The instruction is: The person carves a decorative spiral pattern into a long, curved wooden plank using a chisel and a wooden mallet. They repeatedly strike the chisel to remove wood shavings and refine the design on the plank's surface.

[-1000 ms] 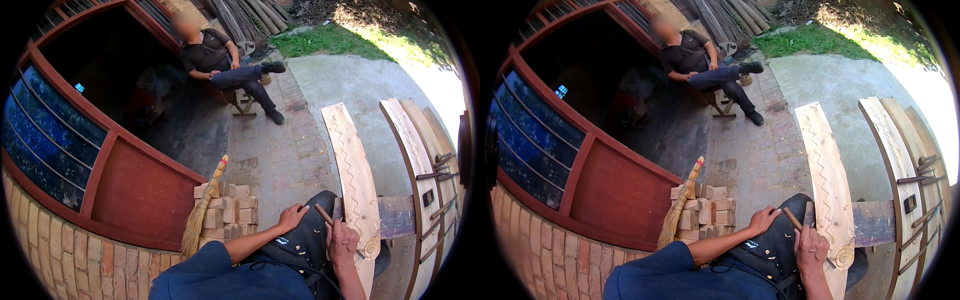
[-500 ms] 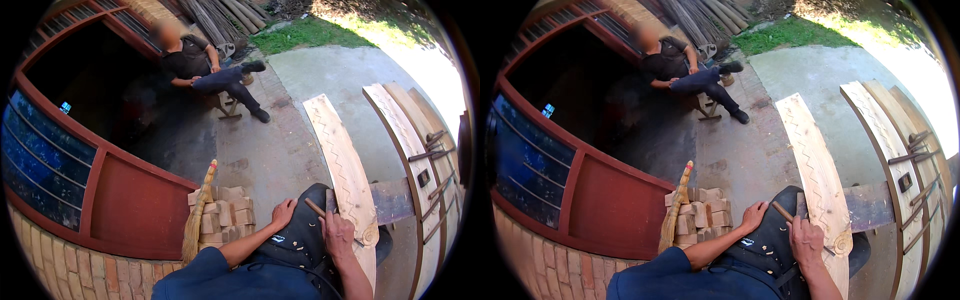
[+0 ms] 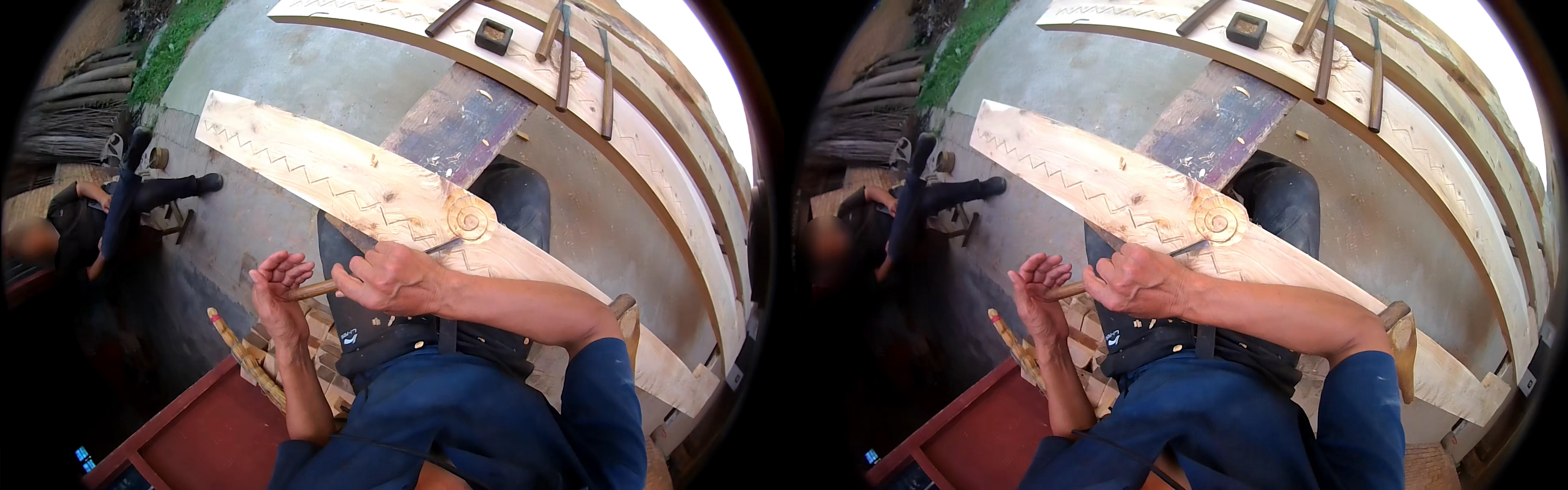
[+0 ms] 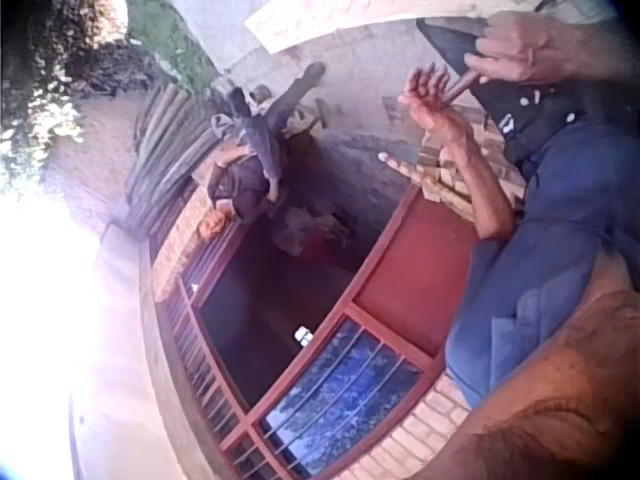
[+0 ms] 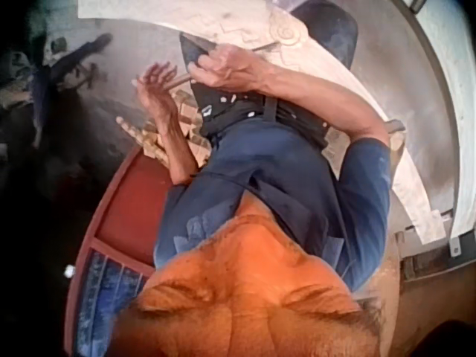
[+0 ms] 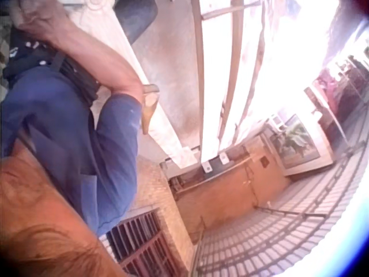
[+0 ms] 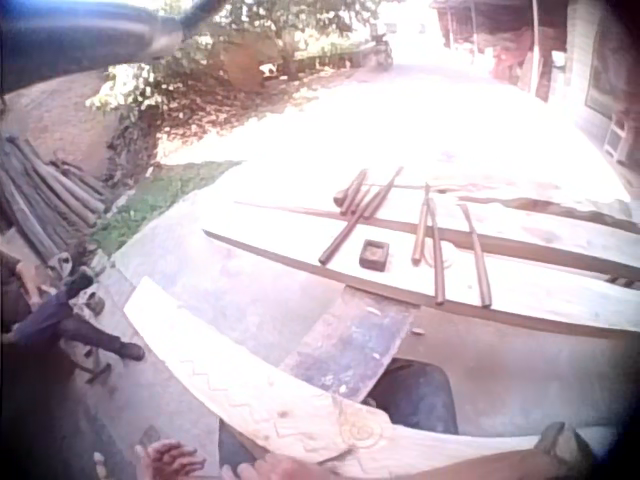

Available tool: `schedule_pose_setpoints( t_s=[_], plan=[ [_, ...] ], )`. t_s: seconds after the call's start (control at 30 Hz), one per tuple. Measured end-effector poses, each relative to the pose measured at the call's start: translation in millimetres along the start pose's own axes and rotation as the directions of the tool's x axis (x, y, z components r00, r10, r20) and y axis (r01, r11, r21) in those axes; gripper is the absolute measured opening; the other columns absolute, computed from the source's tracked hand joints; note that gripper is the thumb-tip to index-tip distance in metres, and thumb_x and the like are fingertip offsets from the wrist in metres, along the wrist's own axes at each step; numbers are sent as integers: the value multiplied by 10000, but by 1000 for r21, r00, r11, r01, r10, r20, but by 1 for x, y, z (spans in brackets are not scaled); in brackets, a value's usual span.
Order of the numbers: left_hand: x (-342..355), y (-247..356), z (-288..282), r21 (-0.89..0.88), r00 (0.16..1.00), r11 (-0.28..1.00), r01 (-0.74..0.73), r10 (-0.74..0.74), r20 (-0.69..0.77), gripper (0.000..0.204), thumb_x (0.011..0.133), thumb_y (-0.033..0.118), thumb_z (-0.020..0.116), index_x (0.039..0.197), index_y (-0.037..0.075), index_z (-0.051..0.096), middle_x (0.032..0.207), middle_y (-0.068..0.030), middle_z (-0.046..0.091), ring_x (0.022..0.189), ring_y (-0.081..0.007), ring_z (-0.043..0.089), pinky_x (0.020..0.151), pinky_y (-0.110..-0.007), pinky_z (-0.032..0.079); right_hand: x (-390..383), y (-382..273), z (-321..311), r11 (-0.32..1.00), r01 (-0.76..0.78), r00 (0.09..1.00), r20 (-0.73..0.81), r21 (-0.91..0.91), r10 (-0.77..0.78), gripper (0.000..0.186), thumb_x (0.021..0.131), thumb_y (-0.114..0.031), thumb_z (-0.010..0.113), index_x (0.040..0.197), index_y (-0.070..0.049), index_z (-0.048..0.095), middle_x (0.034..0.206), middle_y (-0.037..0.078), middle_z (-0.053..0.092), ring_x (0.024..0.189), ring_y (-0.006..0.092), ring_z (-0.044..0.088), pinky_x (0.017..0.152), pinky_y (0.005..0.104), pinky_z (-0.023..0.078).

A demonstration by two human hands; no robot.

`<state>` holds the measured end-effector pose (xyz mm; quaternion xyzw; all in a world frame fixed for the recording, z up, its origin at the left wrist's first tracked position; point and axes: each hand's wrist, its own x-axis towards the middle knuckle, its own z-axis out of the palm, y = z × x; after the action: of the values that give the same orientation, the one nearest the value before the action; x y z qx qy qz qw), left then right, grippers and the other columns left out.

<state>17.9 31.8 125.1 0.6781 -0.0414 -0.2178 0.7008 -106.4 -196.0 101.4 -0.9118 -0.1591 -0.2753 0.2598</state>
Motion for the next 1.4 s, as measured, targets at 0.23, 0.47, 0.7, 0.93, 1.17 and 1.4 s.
schedule_pose_setpoints(
  t_s=[0.23,0.47,0.7,0.93,1.17,1.4],
  plan=[
    [1,12,27,54,985,998,9,-18,170,617,1174,525,477,1334,-44,656,1224,-226,771,1079,-313,778,1004,-435,604,5,4,8,999,-44,997,-70,9,45,289,914,-305,798,953,-46,676,684,30,506,577,179,618,504,337,492],
    [2,18,37,97,979,995,-22,2,205,585,1177,470,486,1232,-66,713,1246,-267,770,1107,-326,777,1062,-457,584,7,17,9,993,-55,994,-84,107,64,304,917,-312,808,939,-53,651,680,50,514,557,230,645,495,386,522],
    [3,26,39,141,977,988,-60,29,213,583,1172,447,499,1113,-70,763,1221,-282,780,1107,-333,777,1071,-459,577,10,18,7,987,-76,993,-76,145,87,316,932,-328,810,978,-62,647,700,58,528,563,241,660,507,391,534],
    [4,30,40,111,977,991,-68,43,211,549,1138,417,588,1068,-95,771,1204,-289,782,1093,-339,771,1046,-462,585,11,17,6,986,-77,991,-97,146,92,329,919,-331,824,977,-60,648,702,56,524,560,242,657,512,390,536],
    [7,33,39,183,962,972,-149,100,254,579,1170,429,502,1039,-69,766,1213,-294,775,1089,-347,762,1058,-475,562,13,18,5,987,-72,990,-113,142,88,331,911,-327,835,995,-52,671,707,56,527,556,240,648,504,384,530],
    [17,57,59,123,955,976,-181,144,260,563,1131,421,581,1002,-96,762,1159,-301,781,1049,-358,769,1028,-472,579,22,20,-9,963,-134,976,-137,234,170,339,922,-352,835,1057,-66,713,716,53,539,549,242,640,492,386,519]
  ],
)
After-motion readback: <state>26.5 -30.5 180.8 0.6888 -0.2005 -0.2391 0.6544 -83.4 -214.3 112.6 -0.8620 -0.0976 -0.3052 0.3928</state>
